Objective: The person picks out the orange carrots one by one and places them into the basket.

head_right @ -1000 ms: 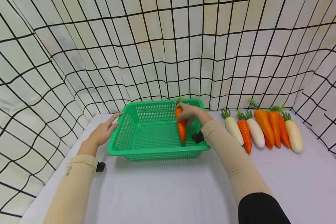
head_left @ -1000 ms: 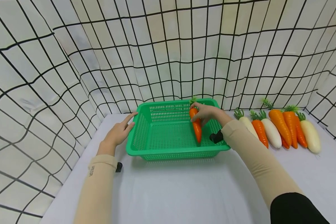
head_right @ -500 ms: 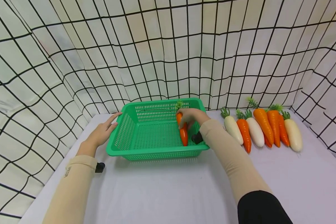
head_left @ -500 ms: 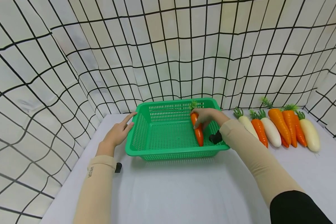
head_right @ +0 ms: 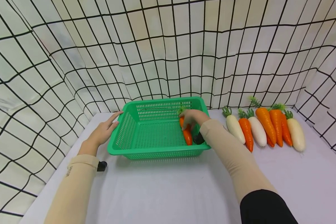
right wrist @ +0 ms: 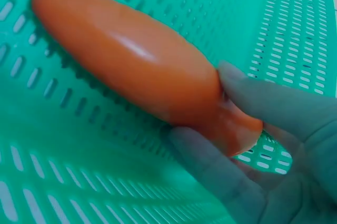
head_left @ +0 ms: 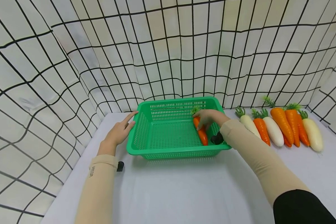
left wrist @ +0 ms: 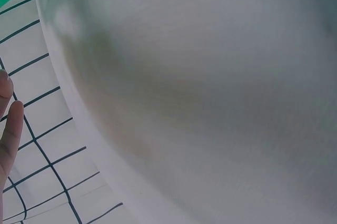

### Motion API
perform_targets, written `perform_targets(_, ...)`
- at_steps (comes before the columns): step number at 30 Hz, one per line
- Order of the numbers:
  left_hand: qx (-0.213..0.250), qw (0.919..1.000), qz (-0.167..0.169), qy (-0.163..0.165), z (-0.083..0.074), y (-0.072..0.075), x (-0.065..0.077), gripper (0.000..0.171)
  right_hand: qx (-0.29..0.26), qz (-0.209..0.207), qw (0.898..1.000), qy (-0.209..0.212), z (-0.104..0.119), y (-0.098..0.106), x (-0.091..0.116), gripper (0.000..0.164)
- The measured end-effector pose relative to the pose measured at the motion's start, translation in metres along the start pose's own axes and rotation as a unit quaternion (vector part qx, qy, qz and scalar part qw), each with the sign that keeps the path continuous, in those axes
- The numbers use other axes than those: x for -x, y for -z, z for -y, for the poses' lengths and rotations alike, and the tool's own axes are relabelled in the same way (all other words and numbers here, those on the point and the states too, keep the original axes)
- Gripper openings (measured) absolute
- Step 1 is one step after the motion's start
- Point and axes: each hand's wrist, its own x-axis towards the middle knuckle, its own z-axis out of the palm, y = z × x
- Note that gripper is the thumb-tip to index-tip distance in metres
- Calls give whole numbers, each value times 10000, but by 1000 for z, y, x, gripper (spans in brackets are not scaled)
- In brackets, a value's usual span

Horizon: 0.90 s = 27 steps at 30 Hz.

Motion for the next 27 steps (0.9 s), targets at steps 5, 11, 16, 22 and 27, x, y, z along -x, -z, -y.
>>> perform_targets(5,93,10000,6,36,-1,-1,-1,58,131,-193,9997,-7,5,-4,10,74)
perform_targets(11,140,9999,19,65,-1,-1,0,57,114,-286,9995,88,4,-5,14,71)
perform_targets(16,168,9998,34,108,-2,0,1,57,18,-225,9996,144,2,-2,13,68)
perform_targets(22,143,9998,37,103,-2,0,0,58,199,-375,9989,173,4,3,19,64)
perform_targets(27,102,9999,38,83,-3,1,1,58,298,-349,9983,360,5,12,29,65)
